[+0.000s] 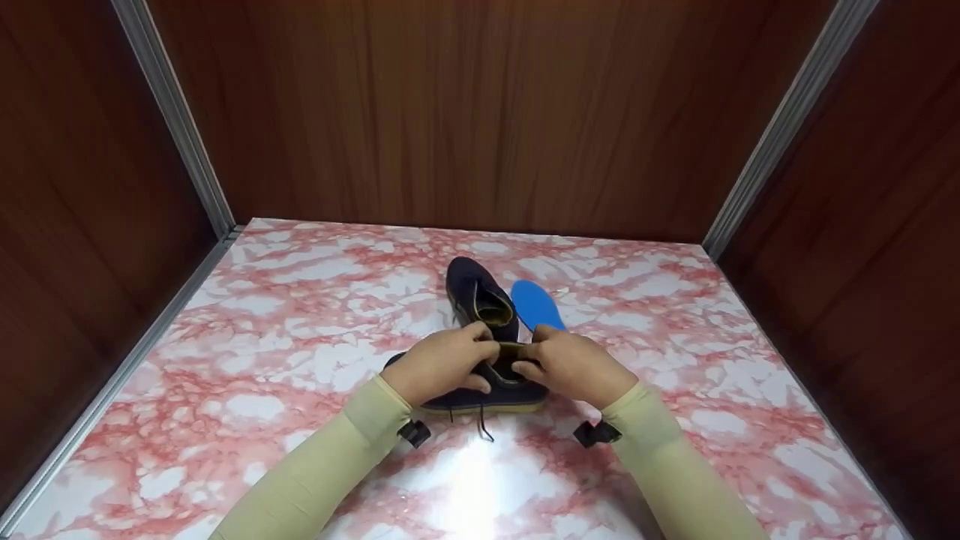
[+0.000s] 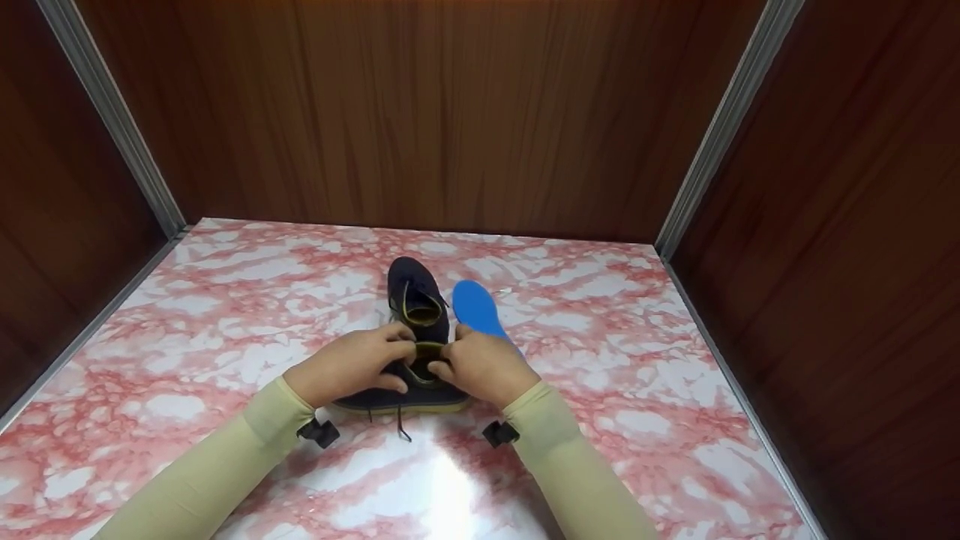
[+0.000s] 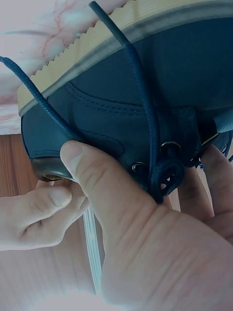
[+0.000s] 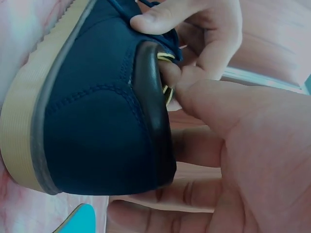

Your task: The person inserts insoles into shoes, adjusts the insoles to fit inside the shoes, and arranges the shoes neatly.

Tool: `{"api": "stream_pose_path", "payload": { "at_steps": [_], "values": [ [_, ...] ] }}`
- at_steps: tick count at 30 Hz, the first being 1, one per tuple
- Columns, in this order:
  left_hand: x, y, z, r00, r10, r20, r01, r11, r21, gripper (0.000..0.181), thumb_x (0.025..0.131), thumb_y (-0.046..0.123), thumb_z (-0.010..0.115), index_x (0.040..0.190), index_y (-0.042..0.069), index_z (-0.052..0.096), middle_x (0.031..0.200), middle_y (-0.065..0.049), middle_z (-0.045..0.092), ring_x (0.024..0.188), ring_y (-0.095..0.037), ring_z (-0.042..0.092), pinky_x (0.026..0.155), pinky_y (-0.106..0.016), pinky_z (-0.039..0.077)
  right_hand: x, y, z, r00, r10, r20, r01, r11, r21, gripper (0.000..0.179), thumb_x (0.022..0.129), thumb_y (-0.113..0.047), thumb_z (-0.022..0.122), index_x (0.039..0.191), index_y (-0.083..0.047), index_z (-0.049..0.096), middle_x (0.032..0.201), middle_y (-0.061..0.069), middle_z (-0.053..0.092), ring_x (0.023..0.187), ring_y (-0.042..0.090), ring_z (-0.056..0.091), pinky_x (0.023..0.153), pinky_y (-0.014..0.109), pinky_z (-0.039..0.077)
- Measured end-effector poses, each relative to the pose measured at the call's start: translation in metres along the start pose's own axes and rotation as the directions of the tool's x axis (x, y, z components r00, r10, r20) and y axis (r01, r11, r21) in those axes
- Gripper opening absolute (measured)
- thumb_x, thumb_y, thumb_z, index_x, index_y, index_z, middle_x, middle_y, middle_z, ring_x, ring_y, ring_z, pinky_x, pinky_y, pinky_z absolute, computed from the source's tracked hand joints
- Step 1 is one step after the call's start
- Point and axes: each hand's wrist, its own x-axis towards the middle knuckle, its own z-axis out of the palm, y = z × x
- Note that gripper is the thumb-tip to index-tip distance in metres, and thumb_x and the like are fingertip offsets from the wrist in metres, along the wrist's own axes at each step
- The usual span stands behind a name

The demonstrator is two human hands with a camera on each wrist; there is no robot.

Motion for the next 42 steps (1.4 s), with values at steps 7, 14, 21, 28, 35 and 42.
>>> {"api": "stream_pose_path", "payload": {
  "at_steps": [7, 14, 21, 28, 35, 42],
  "values": [
    [0.001, -0.001, 0.000, 1.000, -0.005, -0.001, 0.005, 1.000, -0.011, 0.036, 0.094, 0.045, 0.084, 0.113, 0.019, 0.069, 0.132, -0.003, 0.064, 0.097, -0.023, 0.072, 0.089, -0.041, 0.063, 0.001, -0.001, 0.003, 0.999, 0.012, 0.038, -0.012, 1.000, 0.011, 0.048, 0.110, -0.052, 0.059, 0.107, -0.010, 0.082, 0.102, 0.007, 0.062, 0.073, 0.015, 0.051, 0.067, 0.035, 0.051],
    [0.003, -0.001, 0.000, 1.000, -0.010, 0.004, 0.010, 1.000, 0.003, 0.036, 0.094, 0.045, 0.084, 0.114, 0.019, 0.069, 0.133, -0.003, 0.064, 0.098, -0.022, 0.072, 0.090, -0.041, 0.063, 0.004, 0.000, 0.006, 0.998, 0.032, 0.061, -0.035, 0.999, 0.036, 0.051, 0.110, -0.054, 0.058, 0.100, -0.009, 0.081, 0.104, 0.008, 0.062, 0.074, 0.016, 0.051, 0.067, 0.035, 0.049],
    [0.002, 0.002, 0.000, 1.000, -0.021, 0.015, 0.021, 1.000, 0.004, 0.036, 0.095, 0.045, 0.083, 0.116, 0.019, 0.070, 0.135, -0.004, 0.064, 0.100, -0.023, 0.073, 0.092, -0.041, 0.064, 0.003, 0.002, 0.008, 0.996, 0.027, 0.085, -0.033, 0.997, 0.069, 0.050, 0.111, -0.055, 0.056, 0.114, -0.011, 0.080, 0.108, 0.010, 0.063, 0.079, 0.017, 0.055, 0.070, 0.037, 0.052],
    [0.000, 0.003, 0.002, 1.000, -0.002, 0.008, 0.002, 1.000, 0.012, 0.036, 0.095, 0.045, 0.084, 0.114, 0.018, 0.070, 0.133, -0.005, 0.065, 0.096, -0.022, 0.073, 0.088, -0.039, 0.064, 0.000, 0.004, 0.013, 0.994, 0.037, 0.102, -0.053, 0.986, 0.160, 0.060, 0.108, -0.064, 0.052, 0.124, -0.013, 0.078, 0.118, 0.012, 0.065, 0.087, 0.019, 0.061, 0.077, 0.042, 0.056],
    [0.000, 0.002, 0.003, 1.000, -0.008, 0.010, 0.008, 1.000, 0.026, 0.036, 0.095, 0.045, 0.083, 0.116, 0.019, 0.070, 0.132, -0.005, 0.065, 0.096, -0.021, 0.073, 0.088, -0.037, 0.064, 0.000, -0.002, 0.013, 0.984, 0.103, 0.144, -0.120, 0.986, 0.114, 0.064, 0.089, -0.065, 0.084, 0.121, -0.010, 0.078, 0.125, 0.012, 0.064, 0.085, 0.020, 0.065, 0.079, 0.044, 0.060],
    [0.001, 0.001, 0.002, 0.999, -0.026, 0.024, 0.026, 0.999, 0.032, 0.036, 0.096, 0.046, 0.081, 0.116, 0.019, 0.069, 0.135, -0.005, 0.064, 0.098, -0.022, 0.073, 0.089, -0.039, 0.064, 0.006, -0.003, 0.014, 0.979, 0.133, 0.153, -0.140, 0.989, 0.037, 0.053, 0.086, -0.061, 0.089, 0.097, -0.010, 0.077, 0.110, 0.007, 0.062, 0.077, 0.019, 0.059, 0.070, 0.038, 0.055]
  ]
}}
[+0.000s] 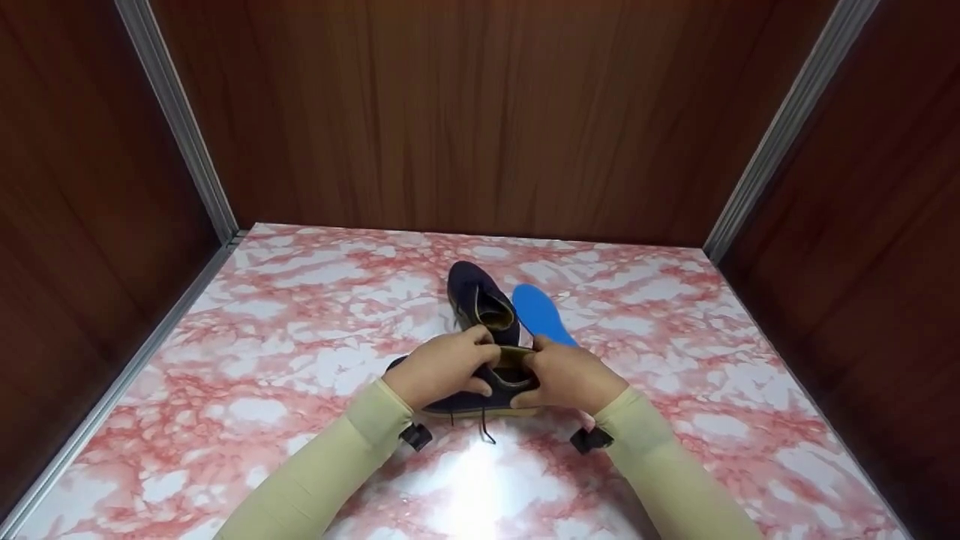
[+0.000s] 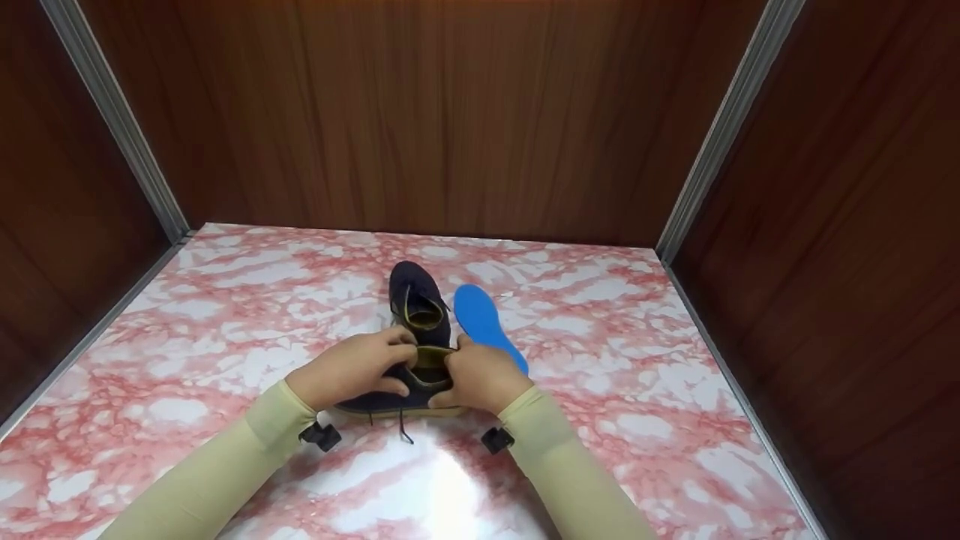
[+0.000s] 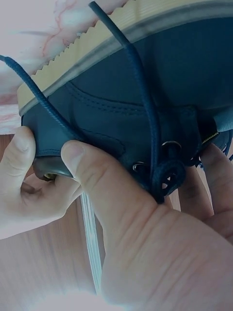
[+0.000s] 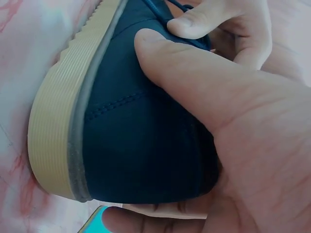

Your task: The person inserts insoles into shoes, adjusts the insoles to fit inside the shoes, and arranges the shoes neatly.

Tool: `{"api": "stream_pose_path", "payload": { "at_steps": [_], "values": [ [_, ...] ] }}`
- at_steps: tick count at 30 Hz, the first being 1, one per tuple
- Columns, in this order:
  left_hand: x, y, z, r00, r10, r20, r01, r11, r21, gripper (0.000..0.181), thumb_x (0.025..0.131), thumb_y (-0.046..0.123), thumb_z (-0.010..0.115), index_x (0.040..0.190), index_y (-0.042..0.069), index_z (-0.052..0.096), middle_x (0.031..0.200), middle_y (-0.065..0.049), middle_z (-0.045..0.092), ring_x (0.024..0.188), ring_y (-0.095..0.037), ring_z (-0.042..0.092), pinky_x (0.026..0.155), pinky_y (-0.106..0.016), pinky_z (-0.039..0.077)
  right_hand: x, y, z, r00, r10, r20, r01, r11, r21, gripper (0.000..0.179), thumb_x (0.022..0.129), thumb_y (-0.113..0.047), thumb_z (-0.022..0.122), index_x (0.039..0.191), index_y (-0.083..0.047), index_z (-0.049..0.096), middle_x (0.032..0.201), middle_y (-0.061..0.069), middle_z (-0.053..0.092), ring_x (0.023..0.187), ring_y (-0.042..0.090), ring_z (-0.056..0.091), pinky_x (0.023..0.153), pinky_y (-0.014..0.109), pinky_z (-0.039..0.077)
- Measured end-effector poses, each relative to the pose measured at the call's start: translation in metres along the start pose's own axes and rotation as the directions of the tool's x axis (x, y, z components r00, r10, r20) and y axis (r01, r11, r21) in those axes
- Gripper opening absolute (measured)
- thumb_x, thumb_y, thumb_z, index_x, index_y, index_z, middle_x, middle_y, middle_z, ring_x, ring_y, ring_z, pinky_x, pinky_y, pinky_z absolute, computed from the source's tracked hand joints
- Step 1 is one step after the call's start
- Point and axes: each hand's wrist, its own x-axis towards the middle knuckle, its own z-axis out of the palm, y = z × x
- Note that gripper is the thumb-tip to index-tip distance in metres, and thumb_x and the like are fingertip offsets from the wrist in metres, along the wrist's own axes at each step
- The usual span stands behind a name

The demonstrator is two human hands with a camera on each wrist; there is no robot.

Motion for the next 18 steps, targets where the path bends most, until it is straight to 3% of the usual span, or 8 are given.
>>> {"api": "stream_pose_path", "payload": {
  "at_steps": [9, 18],
  "values": [
    [-0.0002, 0.0015, -0.0016, 1.000, -0.002, 0.002, 0.002, 1.000, -0.001, 0.036, 0.097, 0.047, 0.080, 0.117, 0.019, 0.070, 0.133, -0.005, 0.065, 0.098, -0.020, 0.073, 0.090, -0.037, 0.064, -0.0003, -0.0020, -0.0013, 1.000, 0.008, 0.005, -0.008, 1.000, -0.002, 0.053, 0.087, -0.061, 0.088, 0.089, -0.009, 0.077, 0.107, 0.007, 0.063, 0.075, 0.019, 0.058, 0.069, 0.039, 0.053],
    [-0.0005, 0.0005, -0.0025, 1.000, 0.007, 0.001, -0.007, 1.000, -0.004, 0.036, 0.098, 0.047, 0.079, 0.118, 0.018, 0.069, 0.134, -0.005, 0.064, 0.098, -0.021, 0.074, 0.090, -0.037, 0.064, -0.0018, -0.0009, 0.0004, 0.998, -0.048, -0.031, 0.048, 0.999, -0.017, 0.049, 0.089, -0.059, 0.086, 0.082, -0.012, 0.076, 0.098, 0.003, 0.059, 0.070, 0.016, 0.054, 0.065, 0.035, 0.048]
  ]
}}
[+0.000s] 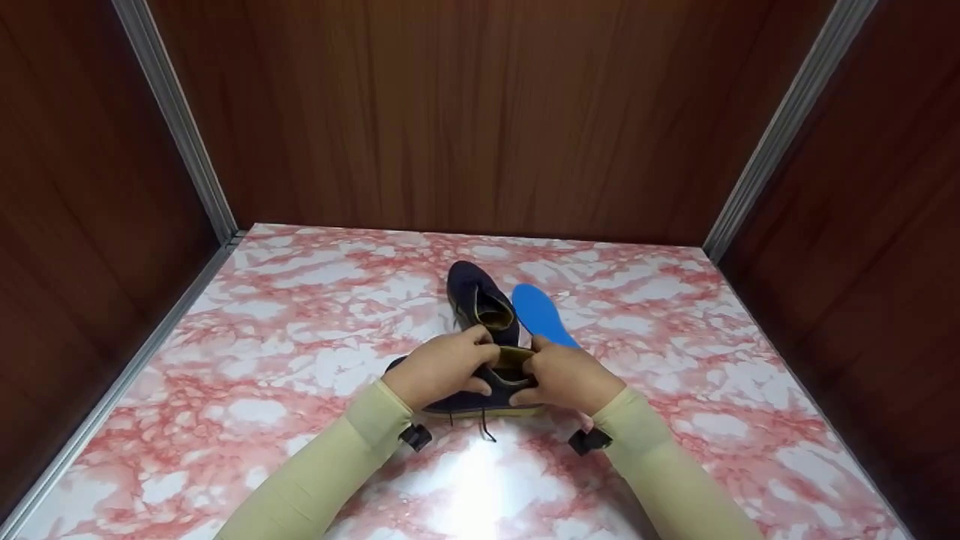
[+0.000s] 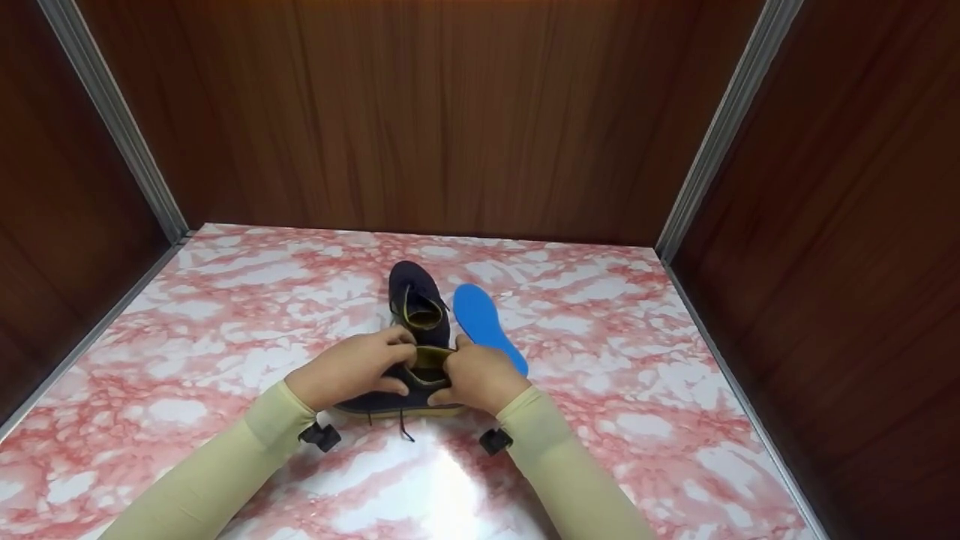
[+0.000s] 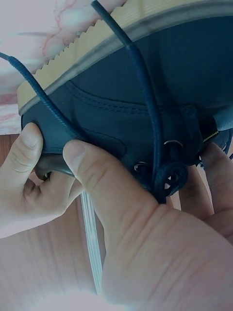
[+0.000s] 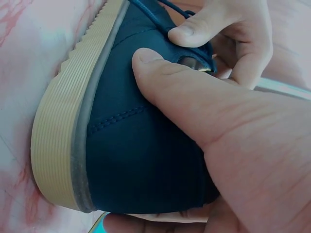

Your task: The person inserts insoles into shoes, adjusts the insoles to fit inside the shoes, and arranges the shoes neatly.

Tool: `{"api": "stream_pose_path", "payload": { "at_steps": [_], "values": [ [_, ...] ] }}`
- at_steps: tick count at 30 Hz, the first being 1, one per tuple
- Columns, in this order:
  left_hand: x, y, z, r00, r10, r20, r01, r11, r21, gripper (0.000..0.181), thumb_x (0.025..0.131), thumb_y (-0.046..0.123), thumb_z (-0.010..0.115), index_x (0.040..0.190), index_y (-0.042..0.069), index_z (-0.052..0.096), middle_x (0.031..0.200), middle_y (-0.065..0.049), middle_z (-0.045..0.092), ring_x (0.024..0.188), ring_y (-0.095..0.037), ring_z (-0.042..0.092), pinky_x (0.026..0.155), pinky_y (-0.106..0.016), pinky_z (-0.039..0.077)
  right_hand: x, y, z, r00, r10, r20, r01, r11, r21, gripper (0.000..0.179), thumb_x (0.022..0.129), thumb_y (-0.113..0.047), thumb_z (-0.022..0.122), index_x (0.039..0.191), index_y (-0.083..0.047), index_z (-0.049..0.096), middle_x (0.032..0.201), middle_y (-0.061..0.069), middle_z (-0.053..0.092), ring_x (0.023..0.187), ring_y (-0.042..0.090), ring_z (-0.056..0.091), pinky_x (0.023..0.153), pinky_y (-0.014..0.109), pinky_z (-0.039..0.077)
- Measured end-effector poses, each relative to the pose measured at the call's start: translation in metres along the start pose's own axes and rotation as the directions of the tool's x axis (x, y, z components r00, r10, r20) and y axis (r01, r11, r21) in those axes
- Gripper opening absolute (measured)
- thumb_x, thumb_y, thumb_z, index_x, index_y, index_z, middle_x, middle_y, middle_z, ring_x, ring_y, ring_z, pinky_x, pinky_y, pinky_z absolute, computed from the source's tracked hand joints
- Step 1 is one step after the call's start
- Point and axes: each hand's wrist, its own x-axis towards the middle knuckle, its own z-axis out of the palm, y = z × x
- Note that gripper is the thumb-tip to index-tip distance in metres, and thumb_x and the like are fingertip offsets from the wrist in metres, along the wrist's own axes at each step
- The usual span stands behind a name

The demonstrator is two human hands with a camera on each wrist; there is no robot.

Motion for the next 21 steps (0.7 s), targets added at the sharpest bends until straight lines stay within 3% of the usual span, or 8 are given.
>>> {"api": "stream_pose_path", "payload": {
  "at_steps": [7, 17, 21],
  "values": [
    [-0.0010, 0.0017, -0.0006, 1.000, -0.010, 0.005, 0.010, 1.000, -0.009, 0.036, 0.098, 0.047, 0.079, 0.118, 0.019, 0.069, 0.134, -0.005, 0.064, 0.099, -0.021, 0.073, 0.090, -0.037, 0.064, -0.0007, -0.0012, -0.0004, 1.000, -0.005, 0.005, 0.005, 1.000, -0.023, 0.049, 0.089, -0.058, 0.086, 0.078, -0.011, 0.077, 0.098, 0.003, 0.061, 0.068, 0.016, 0.054, 0.063, 0.035, 0.048],
    [-0.0018, 0.0021, -0.0005, 1.000, -0.020, 0.018, 0.020, 1.000, -0.024, 0.036, 0.099, 0.048, 0.077, 0.120, 0.019, 0.069, 0.134, -0.004, 0.064, 0.101, -0.021, 0.073, 0.091, -0.037, 0.064, -0.0025, -0.0010, -0.0006, 0.997, -0.065, 0.031, 0.064, 0.998, 0.021, 0.037, 0.092, -0.049, 0.087, 0.096, -0.013, 0.081, 0.108, 0.006, 0.062, 0.074, 0.016, 0.056, 0.069, 0.034, 0.048],
    [-0.0004, 0.0021, -0.0013, 1.000, -0.021, 0.015, 0.021, 0.999, -0.027, 0.036, 0.099, 0.048, 0.077, 0.119, 0.019, 0.069, 0.134, -0.004, 0.063, 0.101, -0.021, 0.072, 0.091, -0.037, 0.063, -0.0027, -0.0012, -0.0027, 0.998, -0.055, 0.030, 0.054, 0.998, 0.031, 0.038, 0.092, -0.049, 0.087, 0.086, -0.013, 0.080, 0.110, 0.006, 0.063, 0.072, 0.015, 0.055, 0.068, 0.033, 0.047]
  ]
}}
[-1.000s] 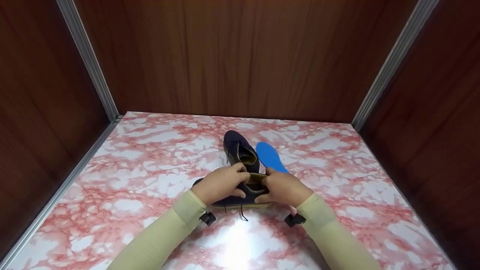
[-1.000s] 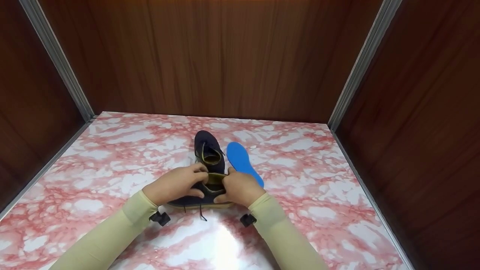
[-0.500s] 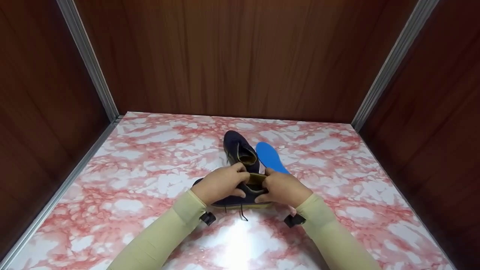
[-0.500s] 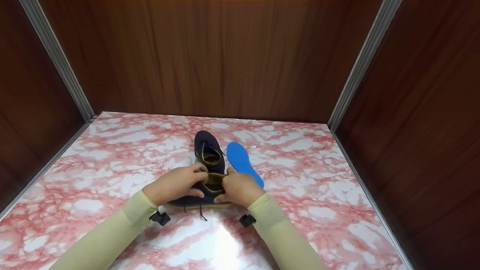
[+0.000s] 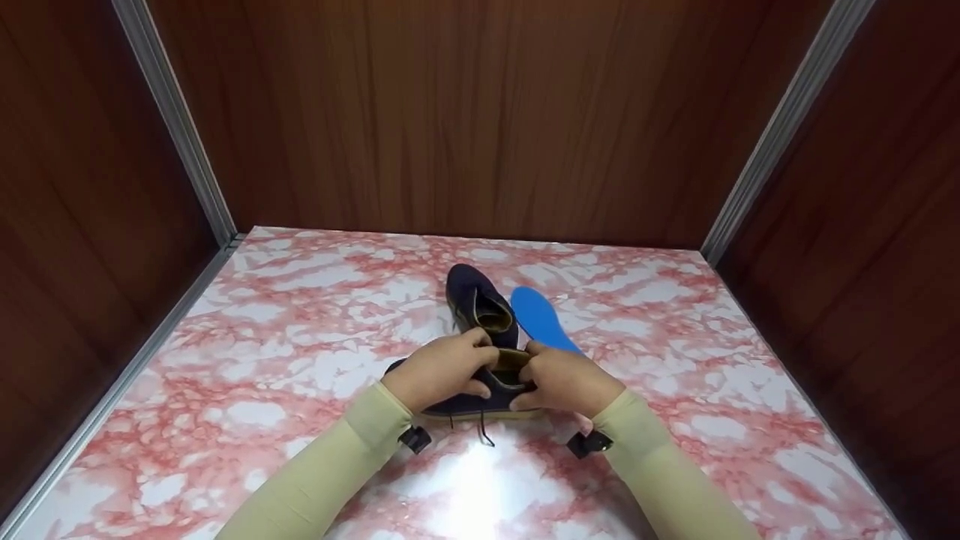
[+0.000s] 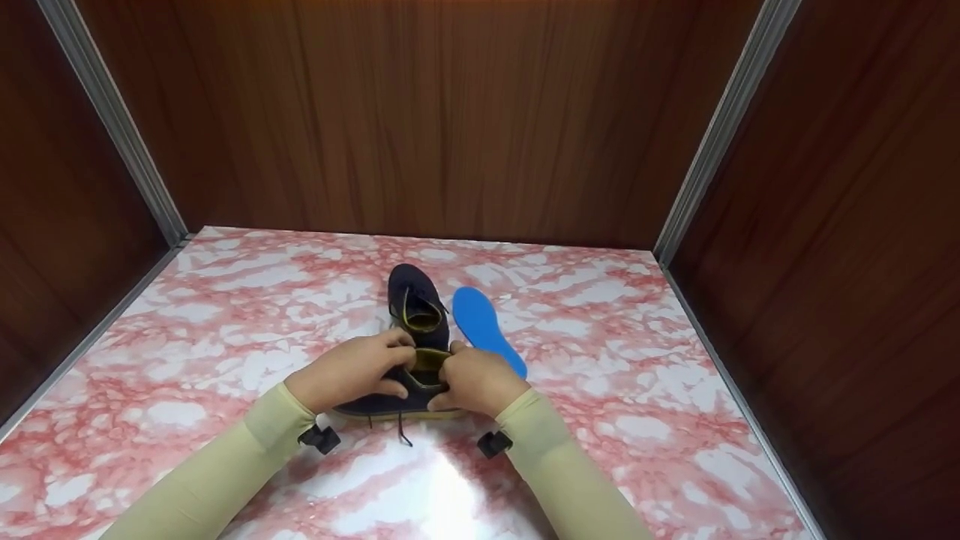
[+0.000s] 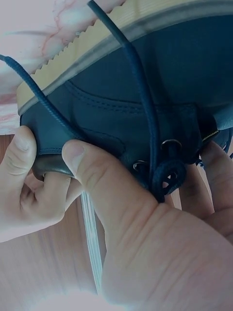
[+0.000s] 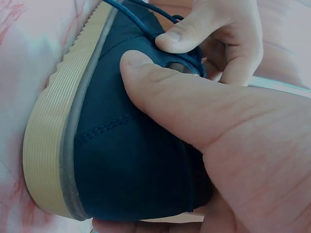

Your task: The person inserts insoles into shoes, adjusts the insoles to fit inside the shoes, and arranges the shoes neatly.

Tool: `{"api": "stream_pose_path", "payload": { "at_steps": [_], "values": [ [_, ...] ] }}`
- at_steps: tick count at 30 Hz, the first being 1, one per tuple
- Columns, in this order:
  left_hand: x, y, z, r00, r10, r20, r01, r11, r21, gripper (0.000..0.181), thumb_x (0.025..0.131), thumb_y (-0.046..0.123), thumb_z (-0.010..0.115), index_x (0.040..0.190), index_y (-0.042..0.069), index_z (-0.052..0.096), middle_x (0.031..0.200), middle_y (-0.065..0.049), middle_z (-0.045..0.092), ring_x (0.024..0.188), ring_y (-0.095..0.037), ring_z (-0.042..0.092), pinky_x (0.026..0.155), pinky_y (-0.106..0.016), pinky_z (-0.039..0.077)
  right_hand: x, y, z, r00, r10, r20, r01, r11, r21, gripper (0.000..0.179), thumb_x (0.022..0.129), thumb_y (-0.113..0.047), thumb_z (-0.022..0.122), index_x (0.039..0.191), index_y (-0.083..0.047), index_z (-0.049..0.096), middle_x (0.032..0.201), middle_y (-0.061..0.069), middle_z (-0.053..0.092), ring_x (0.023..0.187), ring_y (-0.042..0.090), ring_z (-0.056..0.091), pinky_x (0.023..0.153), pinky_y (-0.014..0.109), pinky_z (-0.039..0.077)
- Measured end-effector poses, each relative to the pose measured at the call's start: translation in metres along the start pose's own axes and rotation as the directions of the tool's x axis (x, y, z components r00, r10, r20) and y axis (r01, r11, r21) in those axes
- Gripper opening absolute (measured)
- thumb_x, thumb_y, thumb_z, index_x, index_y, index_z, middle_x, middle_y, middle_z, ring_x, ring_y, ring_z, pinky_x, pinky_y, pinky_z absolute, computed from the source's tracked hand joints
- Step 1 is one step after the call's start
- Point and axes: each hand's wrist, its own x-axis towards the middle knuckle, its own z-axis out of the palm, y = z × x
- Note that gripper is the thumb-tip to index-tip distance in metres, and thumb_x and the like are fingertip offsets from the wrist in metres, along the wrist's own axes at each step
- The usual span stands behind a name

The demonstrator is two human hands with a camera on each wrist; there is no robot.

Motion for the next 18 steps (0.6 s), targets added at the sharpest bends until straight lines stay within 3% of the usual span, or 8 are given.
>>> {"api": "stream_pose_path", "payload": {
  "at_steps": [7, 14, 18],
  "values": [
    [-0.0004, -0.0010, 0.0010, 1.000, 0.014, -0.010, -0.014, 1.000, 0.000, 0.036, 0.098, 0.047, 0.079, 0.117, 0.019, 0.069, 0.132, -0.004, 0.064, 0.098, -0.020, 0.072, 0.089, -0.037, 0.063, 0.0004, -0.0006, 0.0001, 1.000, 0.009, -0.005, -0.009, 1.000, 0.010, 0.041, 0.091, -0.050, 0.087, 0.075, -0.014, 0.076, 0.120, 0.005, 0.065, 0.070, 0.015, 0.056, 0.066, 0.034, 0.048],
    [-0.0018, -0.0014, 0.0017, 1.000, 0.023, -0.013, -0.023, 1.000, 0.009, 0.034, 0.098, 0.047, 0.078, 0.114, 0.018, 0.068, 0.132, -0.004, 0.064, 0.096, -0.020, 0.071, 0.088, -0.037, 0.063, 0.0002, -0.0007, 0.0024, 0.997, -0.081, 0.000, 0.081, 0.995, 0.055, 0.026, 0.095, -0.040, 0.087, 0.109, -0.018, 0.083, 0.128, 0.014, 0.062, 0.096, 0.022, 0.060, 0.082, 0.040, 0.054],
    [-0.0013, -0.0020, 0.0015, 1.000, 0.022, -0.015, -0.022, 1.000, 0.010, 0.035, 0.099, 0.047, 0.077, 0.114, 0.018, 0.067, 0.132, -0.005, 0.064, 0.097, -0.021, 0.071, 0.089, -0.038, 0.063, 0.0010, -0.0021, 0.0017, 0.997, -0.079, 0.007, 0.079, 0.994, 0.079, 0.022, 0.096, -0.036, 0.086, 0.106, -0.017, 0.084, 0.125, 0.013, 0.060, 0.098, 0.022, 0.056, 0.082, 0.038, 0.050]
  ]
}}
